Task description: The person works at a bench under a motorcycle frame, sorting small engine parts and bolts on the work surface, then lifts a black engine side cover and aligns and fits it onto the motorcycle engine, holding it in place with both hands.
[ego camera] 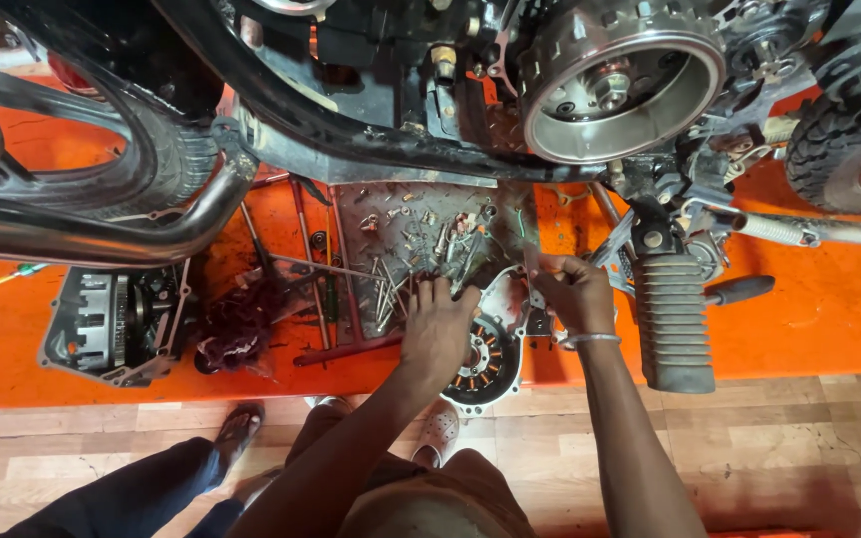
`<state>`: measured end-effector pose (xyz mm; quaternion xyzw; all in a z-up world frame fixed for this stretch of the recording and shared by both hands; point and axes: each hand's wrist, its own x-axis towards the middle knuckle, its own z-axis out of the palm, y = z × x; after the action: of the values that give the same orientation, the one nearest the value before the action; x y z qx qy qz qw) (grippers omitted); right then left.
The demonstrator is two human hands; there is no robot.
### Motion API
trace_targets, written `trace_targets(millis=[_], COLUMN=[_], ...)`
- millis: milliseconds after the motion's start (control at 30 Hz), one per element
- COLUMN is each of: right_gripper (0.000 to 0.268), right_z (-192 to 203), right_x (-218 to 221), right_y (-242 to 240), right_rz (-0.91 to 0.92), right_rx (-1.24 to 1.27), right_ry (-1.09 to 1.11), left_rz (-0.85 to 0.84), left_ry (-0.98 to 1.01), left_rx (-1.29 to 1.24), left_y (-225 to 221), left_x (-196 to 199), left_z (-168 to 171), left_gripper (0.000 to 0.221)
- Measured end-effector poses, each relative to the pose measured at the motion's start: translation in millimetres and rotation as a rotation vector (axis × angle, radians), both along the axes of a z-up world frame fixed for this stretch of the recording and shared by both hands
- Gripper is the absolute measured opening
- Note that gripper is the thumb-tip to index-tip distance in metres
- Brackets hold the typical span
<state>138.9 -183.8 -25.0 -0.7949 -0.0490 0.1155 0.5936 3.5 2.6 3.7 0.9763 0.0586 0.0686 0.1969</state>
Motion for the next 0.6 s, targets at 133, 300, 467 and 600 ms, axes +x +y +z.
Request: trace_targets(millis=[133, 300, 467, 600], right_gripper=[0.015, 0.024, 0.017, 0.019], right_z=[0, 13, 4, -13], right_x=[12, -5, -29, -51], right_y=[-4, -19, -29, -35], right_rz=[-0.027, -0.018, -0.022, -0.061], right_rx=[0.149, 0.047, -0.085, 0.003], right_ry=[0.062, -0.207, -0.164, 0.000], left_rz=[-0.020, 0.011, -0.050, -0.166], left_ry=[-0.084, -0.183, -0.309, -0.087], left_rx=[-0.026, -0.044, 0.006, 0.158], left_y=[0, -6, -31, -35], left_x=[1, -6, 34, 83], left_z=[-6, 31, 43, 19], left_gripper=[0.020, 0.028, 0.036, 0.026])
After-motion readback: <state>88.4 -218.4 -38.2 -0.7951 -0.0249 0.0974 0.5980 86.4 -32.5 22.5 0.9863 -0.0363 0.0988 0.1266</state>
